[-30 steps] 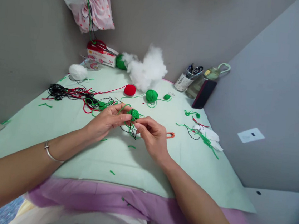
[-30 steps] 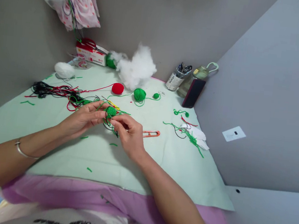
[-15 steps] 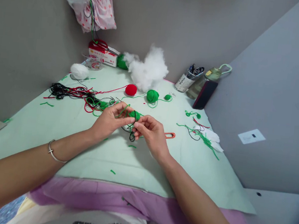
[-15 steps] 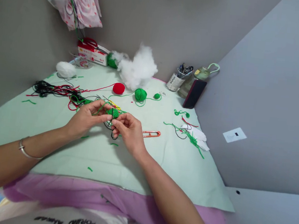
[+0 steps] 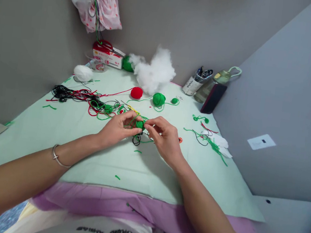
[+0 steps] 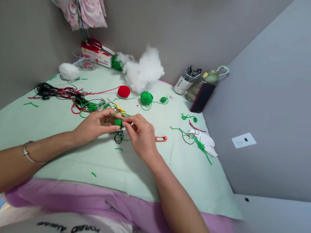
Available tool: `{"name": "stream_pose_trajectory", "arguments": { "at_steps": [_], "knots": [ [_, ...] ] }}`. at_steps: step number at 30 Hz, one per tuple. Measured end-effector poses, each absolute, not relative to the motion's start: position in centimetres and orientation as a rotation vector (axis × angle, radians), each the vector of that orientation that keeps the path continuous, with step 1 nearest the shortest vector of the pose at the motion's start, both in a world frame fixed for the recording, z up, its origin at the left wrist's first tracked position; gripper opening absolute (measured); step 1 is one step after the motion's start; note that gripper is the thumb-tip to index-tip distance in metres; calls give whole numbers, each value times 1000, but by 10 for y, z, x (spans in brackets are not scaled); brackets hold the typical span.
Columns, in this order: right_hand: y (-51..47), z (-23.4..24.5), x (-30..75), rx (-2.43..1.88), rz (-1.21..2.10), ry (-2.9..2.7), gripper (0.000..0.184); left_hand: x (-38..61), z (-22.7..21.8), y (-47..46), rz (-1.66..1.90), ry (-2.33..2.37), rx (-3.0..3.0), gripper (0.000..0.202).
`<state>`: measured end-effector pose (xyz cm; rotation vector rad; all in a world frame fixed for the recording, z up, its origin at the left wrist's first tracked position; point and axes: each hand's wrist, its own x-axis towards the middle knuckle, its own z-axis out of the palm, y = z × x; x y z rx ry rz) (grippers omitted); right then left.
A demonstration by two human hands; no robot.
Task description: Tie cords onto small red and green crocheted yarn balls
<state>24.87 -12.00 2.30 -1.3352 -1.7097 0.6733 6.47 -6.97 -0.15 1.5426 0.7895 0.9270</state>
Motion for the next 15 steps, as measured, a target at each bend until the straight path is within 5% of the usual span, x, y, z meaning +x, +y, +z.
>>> {"name": "stream_pose_trajectory", "arguments": {
  "at_steps": [10,15],
  "knots": [
    [-111,55,267,-1115,595,-1269,7,64,3,-73,740,749,1553,26],
    [-109,90,280,-1156,1148,-1145,21,63,2,-70,704,704,1574,26]
  ]
}}
